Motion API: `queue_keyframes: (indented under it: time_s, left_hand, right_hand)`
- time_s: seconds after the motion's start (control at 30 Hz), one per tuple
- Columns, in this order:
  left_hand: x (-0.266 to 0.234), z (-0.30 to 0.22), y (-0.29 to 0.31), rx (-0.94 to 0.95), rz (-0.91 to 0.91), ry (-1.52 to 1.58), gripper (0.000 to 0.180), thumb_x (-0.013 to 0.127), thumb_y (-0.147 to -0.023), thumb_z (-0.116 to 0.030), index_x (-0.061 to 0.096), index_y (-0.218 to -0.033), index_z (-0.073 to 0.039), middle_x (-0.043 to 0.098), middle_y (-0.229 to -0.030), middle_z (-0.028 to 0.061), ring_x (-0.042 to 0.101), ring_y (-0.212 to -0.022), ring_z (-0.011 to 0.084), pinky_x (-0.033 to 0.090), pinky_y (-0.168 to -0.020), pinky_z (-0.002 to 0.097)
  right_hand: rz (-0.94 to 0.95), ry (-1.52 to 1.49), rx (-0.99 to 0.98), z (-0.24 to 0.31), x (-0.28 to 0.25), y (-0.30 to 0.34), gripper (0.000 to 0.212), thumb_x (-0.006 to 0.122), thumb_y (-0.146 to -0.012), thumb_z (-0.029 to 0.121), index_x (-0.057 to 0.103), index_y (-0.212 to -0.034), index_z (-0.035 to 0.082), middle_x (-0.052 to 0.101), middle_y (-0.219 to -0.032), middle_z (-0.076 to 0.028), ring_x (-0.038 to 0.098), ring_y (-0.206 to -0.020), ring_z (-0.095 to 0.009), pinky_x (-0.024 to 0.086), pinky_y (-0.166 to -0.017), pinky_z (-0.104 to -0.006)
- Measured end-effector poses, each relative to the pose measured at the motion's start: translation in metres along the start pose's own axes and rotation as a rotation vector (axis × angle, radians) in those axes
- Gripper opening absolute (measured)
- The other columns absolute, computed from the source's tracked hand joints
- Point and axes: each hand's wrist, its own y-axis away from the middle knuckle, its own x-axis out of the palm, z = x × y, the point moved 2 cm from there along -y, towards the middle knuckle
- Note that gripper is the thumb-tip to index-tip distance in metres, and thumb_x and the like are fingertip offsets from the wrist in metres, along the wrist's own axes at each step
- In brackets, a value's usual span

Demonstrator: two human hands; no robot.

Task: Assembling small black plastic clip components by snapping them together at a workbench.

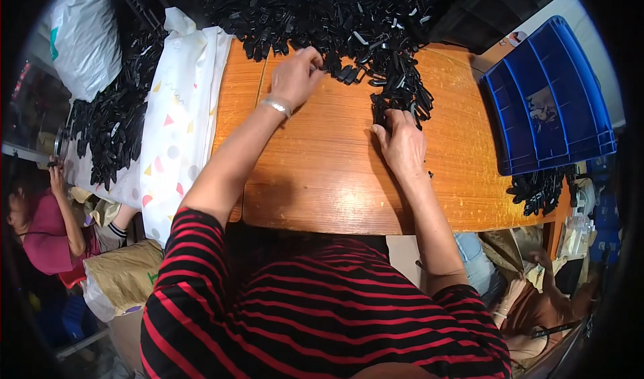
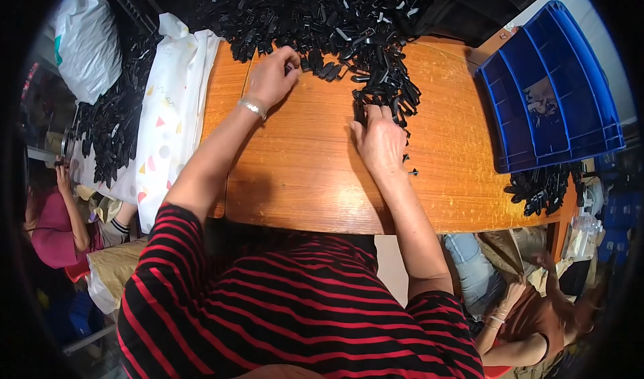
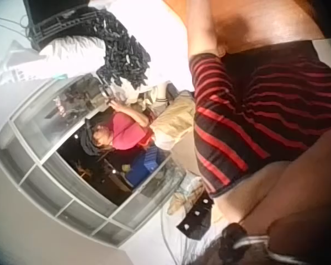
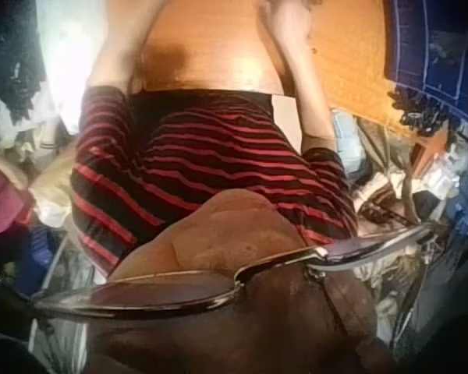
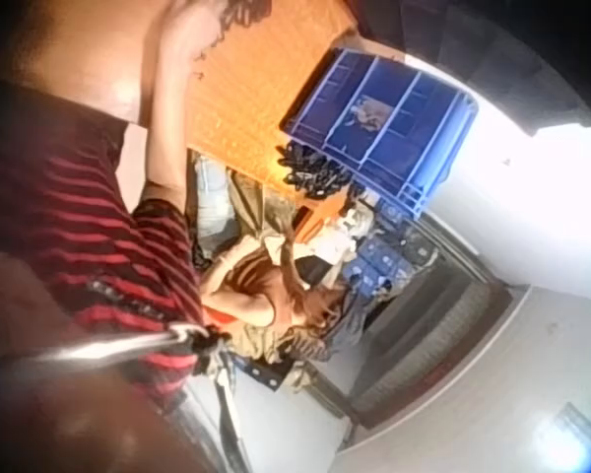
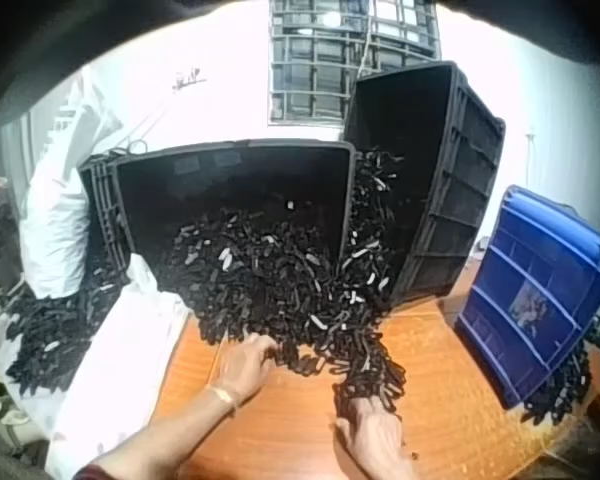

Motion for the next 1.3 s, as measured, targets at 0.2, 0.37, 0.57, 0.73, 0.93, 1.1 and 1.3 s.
queue_keyframes:
  time_s: [0.2,0.37,0.57,0.73,0.93,1.1,1.3]
  left_hand:
    - [0.012,0.027,-0.028,0.277,0.005,-0.472,0.03,0.061,-0.078,-0.001,0.065,-0.104,-0.015,0.056,-0.106,0.0089,0.062,-0.085,0.0314,0.052,-0.072,0.0416]
    - [0.006,0.01,-0.001,0.237,0.1,-0.497,0.028,0.062,-0.078,-0.002,0.064,-0.104,-0.013,0.055,-0.106,0.0107,0.061,-0.085,0.0329,0.051,-0.072,0.0421]
    - [-0.018,0.007,0.055,0.166,0.069,-0.347,0.024,0.065,-0.078,-0.006,0.064,-0.102,-0.011,0.056,-0.098,0.0103,0.06,-0.086,0.0325,0.05,-0.072,0.0414]
    - [-0.034,0.001,0.08,0.03,0.031,-0.312,0.018,0.065,-0.079,-0.007,0.067,-0.097,-0.011,0.058,-0.096,0.0082,0.061,-0.086,0.0288,0.05,-0.071,0.0384]
    - [-0.031,0.001,0.085,0.155,-0.076,-0.367,0.021,0.066,-0.078,-0.004,0.069,-0.098,-0.011,0.059,-0.097,0.0073,0.062,-0.086,0.0279,0.051,-0.07,0.0375]
    - [-0.025,0.004,0.078,0.199,-0.035,-0.434,0.019,0.063,-0.078,-0.004,0.069,-0.097,-0.009,0.058,-0.096,0.0098,0.063,-0.082,0.0295,0.052,-0.067,0.0388]
    - [-0.025,0.006,0.059,0.339,0.071,-0.58,0.012,0.055,-0.08,-0.004,0.066,-0.085,-0.005,0.057,-0.091,0.0141,0.064,-0.075,0.0318,0.053,-0.063,0.0396]
  right_hand:
    - [0.067,0.073,0.005,0.002,0.016,-0.01,0.033,0.072,-0.08,0.018,0.062,-0.106,0.001,0.061,-0.099,-0.019,0.064,-0.079,-0.038,0.054,-0.066,-0.0428]
    - [0.138,-0.071,-0.169,0.009,0.029,-0.013,0.024,0.067,-0.08,0.008,0.063,-0.103,0.003,0.062,-0.096,-0.019,0.064,-0.077,-0.038,0.053,-0.066,-0.0428]
    - [0.192,-0.121,-0.191,0.02,0.026,-0.008,0.023,0.066,-0.079,0.002,0.067,-0.101,0.006,0.063,-0.085,-0.016,0.064,-0.074,-0.034,0.052,-0.065,-0.0402]
    - [0.144,-0.108,-0.198,0.029,0.02,-0.006,0.018,0.067,-0.081,0.005,0.067,-0.099,0.005,0.063,-0.084,-0.015,0.065,-0.072,-0.033,0.052,-0.063,-0.0396]
    - [0.11,-0.17,-0.233,0.058,0.03,-0.006,0.018,0.069,-0.082,0.01,0.067,-0.098,0.002,0.062,-0.088,-0.016,0.065,-0.073,-0.033,0.053,-0.064,-0.0402]
    - [0.205,-0.122,-0.269,0.067,0.055,-0.008,0.018,0.072,-0.079,0.015,0.067,-0.091,0.002,0.06,-0.086,-0.016,0.063,-0.075,-0.034,0.051,-0.066,-0.0414]
    - [0.218,-0.314,-0.346,0.07,0.059,0.004,0.019,0.075,-0.075,0.013,0.065,-0.086,0.001,0.059,-0.083,-0.016,0.062,-0.075,-0.034,0.05,-0.065,-0.0409]
